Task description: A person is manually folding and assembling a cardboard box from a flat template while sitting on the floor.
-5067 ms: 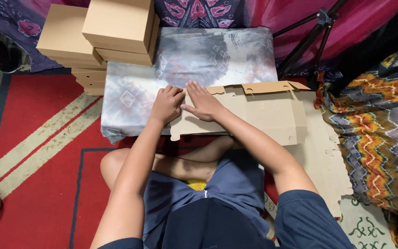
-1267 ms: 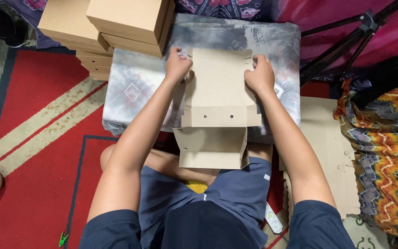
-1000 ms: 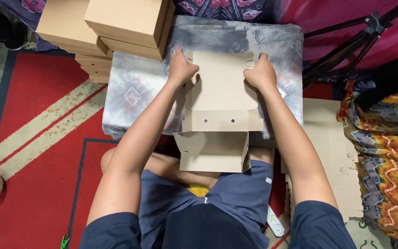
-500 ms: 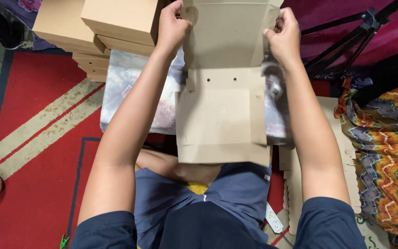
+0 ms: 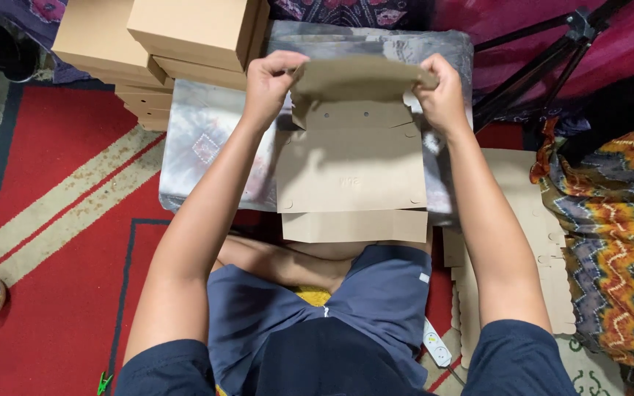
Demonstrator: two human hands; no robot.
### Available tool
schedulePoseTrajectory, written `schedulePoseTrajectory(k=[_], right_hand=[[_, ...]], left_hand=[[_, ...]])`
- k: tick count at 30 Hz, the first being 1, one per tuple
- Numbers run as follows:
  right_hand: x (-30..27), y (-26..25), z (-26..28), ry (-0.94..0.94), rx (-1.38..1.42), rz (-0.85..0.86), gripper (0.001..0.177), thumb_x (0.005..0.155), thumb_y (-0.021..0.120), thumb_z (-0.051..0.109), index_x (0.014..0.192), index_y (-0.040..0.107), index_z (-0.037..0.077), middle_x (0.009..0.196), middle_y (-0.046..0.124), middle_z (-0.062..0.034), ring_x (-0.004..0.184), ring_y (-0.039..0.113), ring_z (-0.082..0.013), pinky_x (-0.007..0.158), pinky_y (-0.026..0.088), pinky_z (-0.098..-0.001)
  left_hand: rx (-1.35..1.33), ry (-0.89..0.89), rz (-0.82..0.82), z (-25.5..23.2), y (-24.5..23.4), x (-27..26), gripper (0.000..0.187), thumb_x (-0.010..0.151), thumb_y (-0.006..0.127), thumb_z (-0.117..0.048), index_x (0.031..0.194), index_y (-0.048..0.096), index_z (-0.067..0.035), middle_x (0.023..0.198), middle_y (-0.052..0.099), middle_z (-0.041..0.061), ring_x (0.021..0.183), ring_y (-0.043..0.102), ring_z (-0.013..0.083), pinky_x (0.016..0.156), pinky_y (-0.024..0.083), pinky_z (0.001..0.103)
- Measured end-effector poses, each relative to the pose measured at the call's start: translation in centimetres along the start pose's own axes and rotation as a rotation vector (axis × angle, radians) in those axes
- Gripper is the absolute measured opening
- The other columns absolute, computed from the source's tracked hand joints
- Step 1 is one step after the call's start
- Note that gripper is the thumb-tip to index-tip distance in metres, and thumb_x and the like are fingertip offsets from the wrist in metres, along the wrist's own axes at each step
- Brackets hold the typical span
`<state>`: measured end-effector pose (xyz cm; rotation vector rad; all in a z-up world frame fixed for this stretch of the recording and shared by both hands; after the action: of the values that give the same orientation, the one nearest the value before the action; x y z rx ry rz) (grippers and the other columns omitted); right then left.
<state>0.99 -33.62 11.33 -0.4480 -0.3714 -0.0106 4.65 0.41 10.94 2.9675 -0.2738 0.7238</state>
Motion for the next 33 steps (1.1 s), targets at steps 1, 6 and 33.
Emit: schedulePoseTrajectory(k=[1,6,33], right_hand=[[-1.2,0.0,1.0,0.001,0.002,0.002,0.025,0.085,0.059,-0.004,0.087,0.046,0.017,0.083,0.045,0.0056,0.076,0.039,-0.0072,0.066,0.029,-0.0270],[-6.7,-0.5,-0.1,-0.003,0.060,0.171,0.033,0.076,0.078,-0.014,0.099,0.064,0.004,0.118,0.073,-0.0176,0.121,0.066,-0.0328,0.107,0.048,-0.0445],[-10.4,5.3,-2.3,0.068,-0.572,0.070,0.028,0.085,0.073,0.028,0.112,0.066,0.021,0.117,0.050,0.0009,0.119,0.050,-0.0270,0.102,0.039,-0.0433]], left_hand=[[0.001,-0.002,-0.001,-0.4,-0.5,-1.1,0.020,0.093,0.081,-0.029,0.094,0.082,-0.010,0.103,0.077,0.010,0.101,0.072,0.0184,0.090,0.058,0.032],[0.315,0.066,0.327,-2.0,-1.0,-7.1,0.021,0.087,0.079,-0.008,0.108,0.081,-0.010,0.113,0.076,0.020,0.112,0.067,0.0468,0.101,0.048,0.056],[0.817,-0.350,-0.019,5.6,-1.1,-9.5,0.056,0.081,0.074,-0.010,0.132,0.053,-0.015,0.122,0.061,0.006,0.119,0.055,0.0343,0.098,0.041,0.055]])
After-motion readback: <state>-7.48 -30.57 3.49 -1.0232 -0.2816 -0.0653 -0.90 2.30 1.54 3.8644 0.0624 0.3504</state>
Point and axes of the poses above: each hand's wrist, its own x-axis towards the middle knuckle, its own y-axis out of the palm, z = x × y, the point moved 3 cm from there along x, towards the middle knuckle
